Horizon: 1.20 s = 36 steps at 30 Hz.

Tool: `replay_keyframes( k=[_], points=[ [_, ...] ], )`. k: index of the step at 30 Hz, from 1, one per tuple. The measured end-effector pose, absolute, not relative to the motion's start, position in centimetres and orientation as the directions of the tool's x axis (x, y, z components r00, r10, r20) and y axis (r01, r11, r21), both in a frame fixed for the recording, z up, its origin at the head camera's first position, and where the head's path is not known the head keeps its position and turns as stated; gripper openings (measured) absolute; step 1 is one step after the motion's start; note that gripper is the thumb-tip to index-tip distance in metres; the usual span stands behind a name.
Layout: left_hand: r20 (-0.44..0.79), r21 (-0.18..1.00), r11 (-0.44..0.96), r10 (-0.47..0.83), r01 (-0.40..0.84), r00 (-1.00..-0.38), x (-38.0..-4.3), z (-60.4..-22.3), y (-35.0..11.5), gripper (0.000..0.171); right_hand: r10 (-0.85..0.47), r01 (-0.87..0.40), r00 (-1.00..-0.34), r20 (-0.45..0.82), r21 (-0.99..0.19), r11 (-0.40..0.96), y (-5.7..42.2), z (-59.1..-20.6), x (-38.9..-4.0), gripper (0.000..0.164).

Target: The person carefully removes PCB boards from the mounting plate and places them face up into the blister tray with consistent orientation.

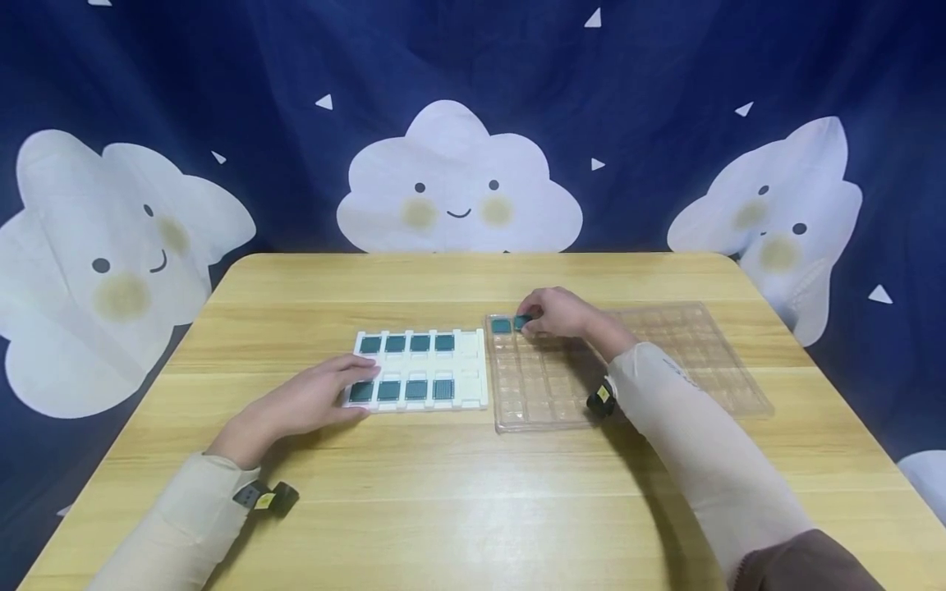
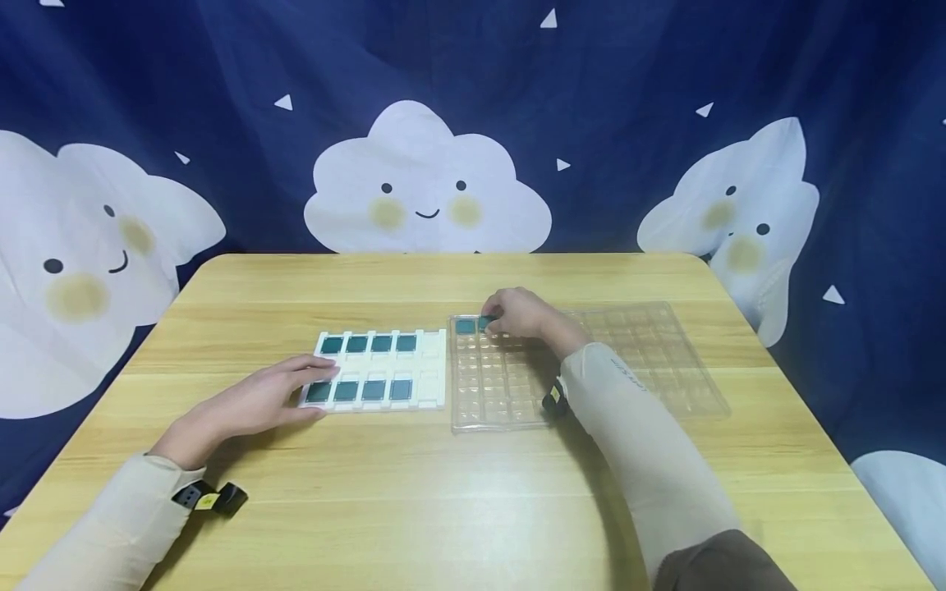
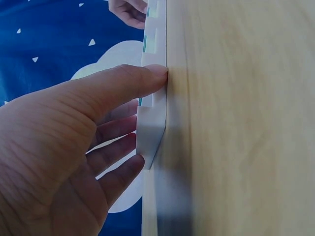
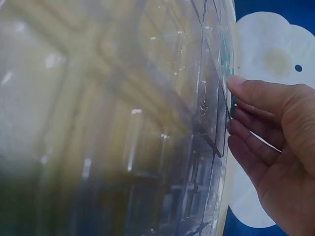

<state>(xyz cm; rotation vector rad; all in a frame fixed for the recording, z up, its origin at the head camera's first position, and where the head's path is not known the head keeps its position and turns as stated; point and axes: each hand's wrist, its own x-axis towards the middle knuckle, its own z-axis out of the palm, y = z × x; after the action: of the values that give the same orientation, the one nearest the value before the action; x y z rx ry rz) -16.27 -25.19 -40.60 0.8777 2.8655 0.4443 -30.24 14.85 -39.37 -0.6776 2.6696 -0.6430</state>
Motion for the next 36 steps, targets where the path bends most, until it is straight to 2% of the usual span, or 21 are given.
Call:
replay_keyframes(
  k=[4, 20, 30, 36],
  points=[
    [-0.014, 0.308, 0.787, 0.565, 0.535, -0.825, -16.3, -40.7, -25.2, 0.063, -0.497, -0.346, -0.845, -0.197, -0.507, 0.789, 14.8, -39.5, -30.5, 0.028],
    [-0.033, 0.309, 0.798, 0.552, 0.517, -0.833, -16.0, -40.8, -25.2, 0.065, -0.517, -0.376, -0.837, -0.176, -0.501, 0.78, 14.7, -39.8, -30.2, 0.03],
    [-0.024, 0.305, 0.791, 0.563, 0.53, -0.826, -16.0, -40.7, -25.1, 0.063, -0.554, -0.465, -0.826, -0.106, -0.427, 0.776, 14.1, -39.3, -29.0, 0.039],
    [-0.018, 0.304, 0.788, 0.567, 0.536, -0.824, -16.1, -40.6, -25.1, 0.063, -0.563, -0.491, -0.825, -0.05, -0.428, 0.759, 13.0, -38.9, -28.2, 0.042]
  ],
)
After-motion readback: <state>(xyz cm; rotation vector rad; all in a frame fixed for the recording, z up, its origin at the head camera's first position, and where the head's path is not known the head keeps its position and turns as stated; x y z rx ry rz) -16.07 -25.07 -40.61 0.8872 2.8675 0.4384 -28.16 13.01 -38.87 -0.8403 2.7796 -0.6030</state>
